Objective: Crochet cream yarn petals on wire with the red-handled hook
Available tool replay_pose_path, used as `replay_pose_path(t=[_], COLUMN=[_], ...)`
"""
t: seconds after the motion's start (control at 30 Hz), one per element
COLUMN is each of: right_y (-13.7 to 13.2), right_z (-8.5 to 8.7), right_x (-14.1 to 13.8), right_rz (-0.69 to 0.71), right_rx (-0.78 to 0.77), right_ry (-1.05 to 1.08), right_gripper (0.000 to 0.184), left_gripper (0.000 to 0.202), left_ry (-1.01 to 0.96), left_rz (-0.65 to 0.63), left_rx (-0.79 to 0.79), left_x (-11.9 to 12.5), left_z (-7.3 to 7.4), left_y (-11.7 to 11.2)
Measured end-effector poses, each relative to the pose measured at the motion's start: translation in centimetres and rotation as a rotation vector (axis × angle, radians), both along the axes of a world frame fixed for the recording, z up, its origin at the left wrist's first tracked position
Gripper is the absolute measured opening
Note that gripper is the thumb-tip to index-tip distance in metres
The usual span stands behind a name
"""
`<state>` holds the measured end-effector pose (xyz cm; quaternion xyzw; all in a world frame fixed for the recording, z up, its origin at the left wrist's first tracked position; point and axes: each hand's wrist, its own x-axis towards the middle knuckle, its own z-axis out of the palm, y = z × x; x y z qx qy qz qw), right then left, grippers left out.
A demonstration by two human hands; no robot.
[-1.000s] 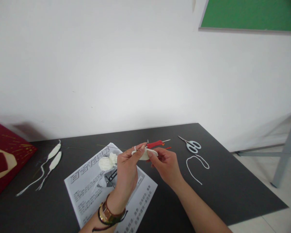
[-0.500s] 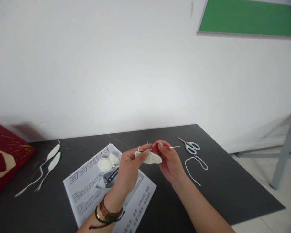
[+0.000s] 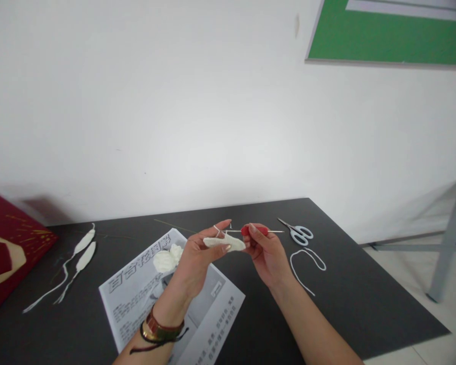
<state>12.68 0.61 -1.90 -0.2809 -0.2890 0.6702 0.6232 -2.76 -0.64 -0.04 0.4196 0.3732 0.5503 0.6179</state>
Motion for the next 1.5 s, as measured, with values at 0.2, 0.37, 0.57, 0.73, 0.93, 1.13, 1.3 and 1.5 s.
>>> replay_pose_path(t=[0.2,0.37,0.57,0.73,0.93,1.13,1.3,1.5], right_y=[-0.5,-0.8,-0.8,-0.4,-0.1,-0.1,-0.3,-0.2], right_z=[0.2,0.0,0.3,0.2,0.0,0.2,0.3,0.2], right_x=[0.1,-0.2,-0.4,-0.5,-0.4,-0.5,-0.5,-0.4], right_rz=[-0.139,-0.186,-0.252,-0.142,-0.074,-0.033,0.007,-0.029], right_rx=[0.206,0.235,0.201,0.072,-0.028,-0.013,-0.017,0.002], right_ry=[-0.177,-0.222,-0.16,-0.025,0.076,0.078,0.067,0.021], right_gripper=[0.005,0.005,0.007,0.011,0.012,0.014,0.016,0.017], left_gripper=[0.061,0.072,0.066,0.065,0.058,0.049,0.048,0.059], left_ry=[0.003,0.016,-0.041,-0.042,0.0,-0.162,-0.199,0.048], left_rz=[0.018,-0.009,0.028,0.01,-0.058,-0.049,-0.025,0.036], left_rx=[0.0,0.033,0.051,0.046,0.053,-0.01,-0.036,0.115], left_x=[0.3,0.5,0.6,0.7,0.8,0.9,1.0,0.5], left_z=[0.8,0.6,0.0,-0.1,-0.3,-0.5,-0.4,0.0], left_y=[-0.2,-0.2,-0.2,-0.1,0.0,0.0,0.0,-0.1])
